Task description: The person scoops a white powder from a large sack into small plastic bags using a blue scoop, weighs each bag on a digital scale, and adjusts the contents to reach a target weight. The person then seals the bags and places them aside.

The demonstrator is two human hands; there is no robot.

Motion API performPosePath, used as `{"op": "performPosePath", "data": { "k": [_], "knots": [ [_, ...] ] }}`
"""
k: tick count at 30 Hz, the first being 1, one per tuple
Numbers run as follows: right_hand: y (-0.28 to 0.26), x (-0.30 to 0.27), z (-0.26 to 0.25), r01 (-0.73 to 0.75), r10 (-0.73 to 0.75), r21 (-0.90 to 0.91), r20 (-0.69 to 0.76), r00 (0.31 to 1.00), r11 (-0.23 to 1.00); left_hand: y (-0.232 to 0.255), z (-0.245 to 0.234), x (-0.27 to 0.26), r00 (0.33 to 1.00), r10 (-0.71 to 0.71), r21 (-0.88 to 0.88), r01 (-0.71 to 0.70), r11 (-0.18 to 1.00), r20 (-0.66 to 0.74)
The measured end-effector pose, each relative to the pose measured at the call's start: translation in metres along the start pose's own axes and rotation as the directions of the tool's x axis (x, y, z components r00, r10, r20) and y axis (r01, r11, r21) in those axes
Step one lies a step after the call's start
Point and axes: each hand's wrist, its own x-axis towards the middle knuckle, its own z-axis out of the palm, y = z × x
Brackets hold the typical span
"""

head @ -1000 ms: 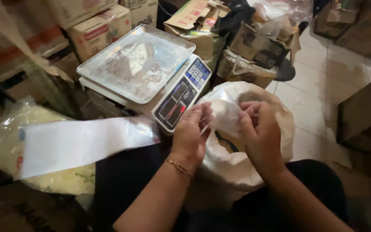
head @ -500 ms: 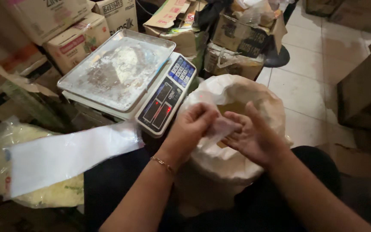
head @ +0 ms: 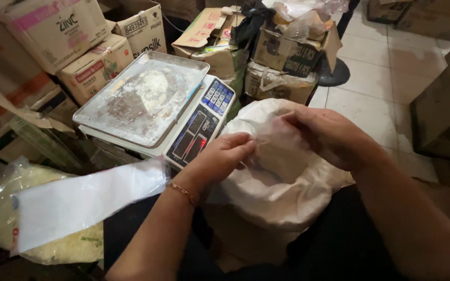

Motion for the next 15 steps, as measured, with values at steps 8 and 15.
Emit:
{"op": "performPosePath", "data": {
  "k": [8,15],
  "knots": [
    [0.013,-0.011,0.002,0.075,-0.070,-0.198,0.029,0.997,0.977,0.002,0.002,-0.001,0.948,0.276,0.477,-0.173,0.862,-0.157],
    [0.016,-0.008,0.005,0.284,-0.286,-0.044,-0.239,0.928,0.958,0.024,0.037,-0.001,0.690,0.521,0.546,-0.214,0.810,-0.502]
  ]
}}
